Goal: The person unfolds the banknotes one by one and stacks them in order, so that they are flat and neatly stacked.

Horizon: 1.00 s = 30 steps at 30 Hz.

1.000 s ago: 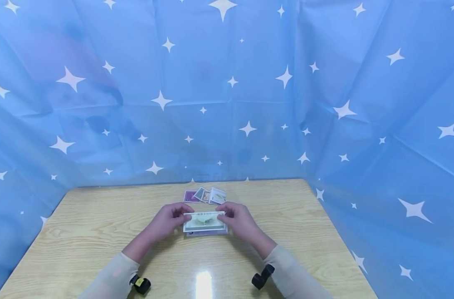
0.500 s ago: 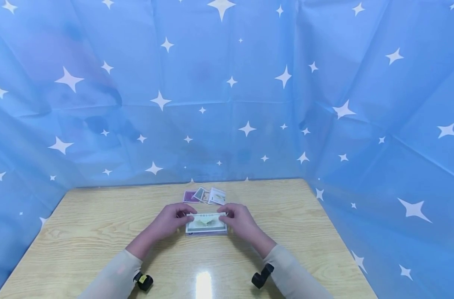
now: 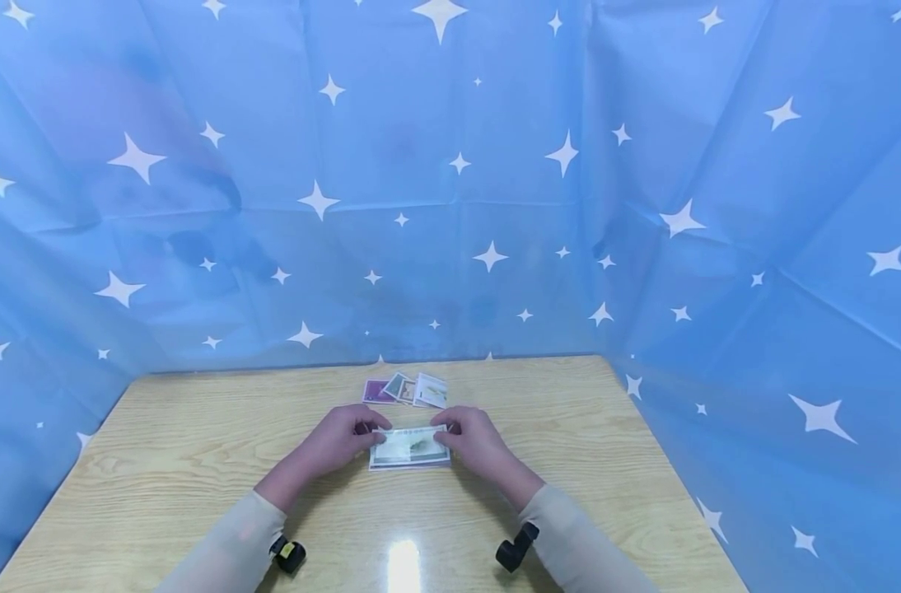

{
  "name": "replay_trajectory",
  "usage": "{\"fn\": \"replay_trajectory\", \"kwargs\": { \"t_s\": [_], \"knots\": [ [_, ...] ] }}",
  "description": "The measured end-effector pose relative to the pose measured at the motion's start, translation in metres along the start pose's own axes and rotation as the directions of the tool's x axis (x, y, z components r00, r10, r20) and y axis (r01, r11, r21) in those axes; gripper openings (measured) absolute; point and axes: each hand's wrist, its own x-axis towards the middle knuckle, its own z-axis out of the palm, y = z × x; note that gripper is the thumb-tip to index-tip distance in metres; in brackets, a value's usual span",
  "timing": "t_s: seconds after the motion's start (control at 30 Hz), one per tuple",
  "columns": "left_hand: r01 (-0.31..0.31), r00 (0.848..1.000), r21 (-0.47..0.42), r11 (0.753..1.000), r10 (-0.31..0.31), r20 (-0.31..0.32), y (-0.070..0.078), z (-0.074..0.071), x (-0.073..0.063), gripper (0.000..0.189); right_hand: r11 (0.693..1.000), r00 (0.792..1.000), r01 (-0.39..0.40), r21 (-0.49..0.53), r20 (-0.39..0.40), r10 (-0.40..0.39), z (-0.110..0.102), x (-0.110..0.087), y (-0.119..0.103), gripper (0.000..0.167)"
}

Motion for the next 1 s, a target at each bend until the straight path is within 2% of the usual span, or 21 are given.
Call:
{"fn": "replay_trajectory", "kwargs": {
  "t_s": [0.4,0.77,1.0],
  "knots": [
    [-0.011,1.000,0.063,0.998,0.009,0.024,0.003,0.000,0.003,0.017,0.999,1.000,0.003,-0.032,0.002,-0.003,0.002,0.001,0.001,0.017],
    [-0.030,0.999,0.123,0.992,0.027,0.029,-0.001,0.005,0.006,0.013,0.986,0.999,0.039,-0.165,0.014,-0.037,0.009,0.002,0.007,0.016],
    [-0.011,0.999,0.129,0.992,0.007,0.036,-0.001,0.006,0.006,0.012,0.977,0.998,0.054,-0.205,0.028,-0.049,0.011,0.002,0.006,0.014]
  ]
}}
